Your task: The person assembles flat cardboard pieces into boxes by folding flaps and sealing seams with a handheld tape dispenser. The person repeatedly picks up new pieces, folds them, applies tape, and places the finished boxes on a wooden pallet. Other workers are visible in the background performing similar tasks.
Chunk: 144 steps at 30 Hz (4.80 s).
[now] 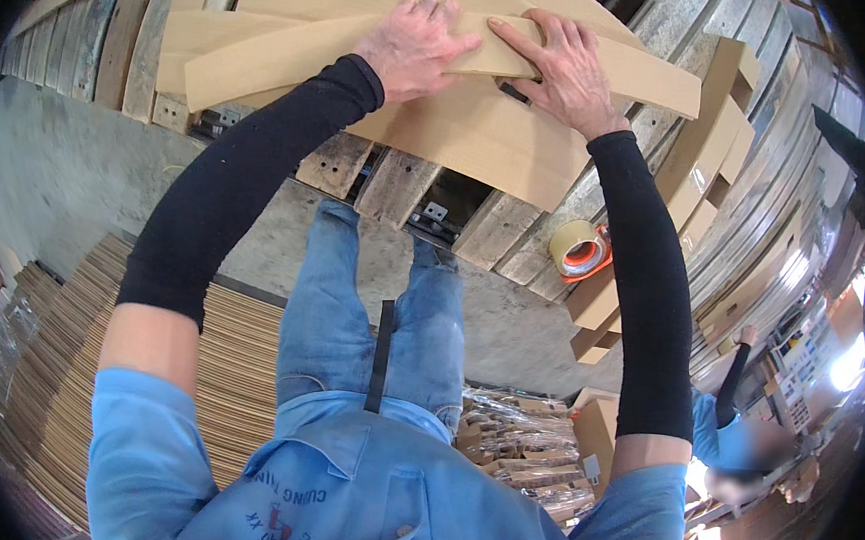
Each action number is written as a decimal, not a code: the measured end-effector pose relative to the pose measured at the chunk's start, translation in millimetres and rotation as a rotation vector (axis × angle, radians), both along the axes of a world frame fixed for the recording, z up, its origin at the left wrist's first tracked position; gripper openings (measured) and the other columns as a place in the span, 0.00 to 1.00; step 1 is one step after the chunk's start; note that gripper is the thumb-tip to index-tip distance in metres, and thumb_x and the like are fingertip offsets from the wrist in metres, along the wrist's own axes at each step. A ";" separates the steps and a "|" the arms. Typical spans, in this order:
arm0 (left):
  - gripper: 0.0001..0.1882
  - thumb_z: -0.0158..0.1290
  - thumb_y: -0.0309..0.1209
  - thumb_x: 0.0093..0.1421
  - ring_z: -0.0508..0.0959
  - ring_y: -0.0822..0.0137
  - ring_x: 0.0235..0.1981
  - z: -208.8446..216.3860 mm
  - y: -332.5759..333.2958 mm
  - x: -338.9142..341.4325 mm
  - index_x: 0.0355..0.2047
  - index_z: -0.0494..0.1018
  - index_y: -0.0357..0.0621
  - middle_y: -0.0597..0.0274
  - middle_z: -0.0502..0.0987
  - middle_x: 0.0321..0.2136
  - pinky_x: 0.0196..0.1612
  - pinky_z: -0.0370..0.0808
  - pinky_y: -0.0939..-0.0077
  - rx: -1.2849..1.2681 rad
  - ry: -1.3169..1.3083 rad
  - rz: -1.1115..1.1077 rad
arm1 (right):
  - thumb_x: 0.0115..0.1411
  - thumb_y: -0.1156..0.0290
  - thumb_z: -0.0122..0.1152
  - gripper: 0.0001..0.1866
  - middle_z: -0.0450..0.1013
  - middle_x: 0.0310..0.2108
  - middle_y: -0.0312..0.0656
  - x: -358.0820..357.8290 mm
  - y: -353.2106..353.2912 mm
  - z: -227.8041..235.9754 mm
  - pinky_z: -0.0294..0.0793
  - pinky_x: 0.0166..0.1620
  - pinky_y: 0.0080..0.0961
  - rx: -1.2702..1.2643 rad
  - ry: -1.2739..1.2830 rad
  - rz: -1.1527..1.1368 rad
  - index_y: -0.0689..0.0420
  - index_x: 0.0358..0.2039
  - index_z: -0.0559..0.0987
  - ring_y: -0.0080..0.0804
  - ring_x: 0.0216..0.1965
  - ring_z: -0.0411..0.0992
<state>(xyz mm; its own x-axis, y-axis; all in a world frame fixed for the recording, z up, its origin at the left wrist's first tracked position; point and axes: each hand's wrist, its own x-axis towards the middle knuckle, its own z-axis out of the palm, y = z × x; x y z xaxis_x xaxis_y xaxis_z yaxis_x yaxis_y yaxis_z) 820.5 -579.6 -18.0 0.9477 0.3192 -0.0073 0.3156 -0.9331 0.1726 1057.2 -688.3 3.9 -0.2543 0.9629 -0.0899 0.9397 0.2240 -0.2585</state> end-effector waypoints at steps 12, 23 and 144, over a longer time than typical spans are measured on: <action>0.30 0.64 0.51 0.56 0.74 0.47 0.53 0.6 -0.8 -4.8 0.52 0.71 0.47 0.44 0.70 0.53 0.55 0.71 0.54 -0.027 0.068 0.044 | 0.61 0.73 0.70 0.40 0.63 0.65 0.51 -87.1 -253.9 18.4 0.66 0.65 0.36 0.689 0.918 -1.600 0.68 0.68 0.61 0.39 0.61 0.68; 0.35 0.65 0.53 0.54 0.73 0.49 0.58 -8.8 -2.4 -1.7 0.52 0.70 0.39 0.46 0.71 0.56 0.60 0.70 0.55 -0.040 0.002 0.106 | 0.60 0.73 0.63 0.19 0.78 0.48 0.38 -50.5 -363.8 -68.6 0.80 0.42 0.41 0.050 1.215 -2.096 0.55 0.53 0.77 0.37 0.43 0.79; 0.24 0.57 0.34 0.60 0.71 0.49 0.61 353.7 311.7 -224.4 0.58 0.71 0.57 0.51 0.75 0.53 0.59 0.66 0.34 0.650 0.185 1.123 | 0.50 0.85 0.58 0.36 0.73 0.58 0.52 -119.2 -359.1 136.3 0.72 0.61 0.30 -0.058 1.011 -1.348 0.75 0.63 0.69 0.36 0.56 0.75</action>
<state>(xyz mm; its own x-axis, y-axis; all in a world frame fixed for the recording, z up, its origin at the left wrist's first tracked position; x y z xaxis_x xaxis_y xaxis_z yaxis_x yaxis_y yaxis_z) 596.1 -267.9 335.7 0.1660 0.9237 0.3454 0.9410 -0.0436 -0.3355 938.0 -1047.4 140.2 0.7152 0.5280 -0.4580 -0.0959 -0.5749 -0.8126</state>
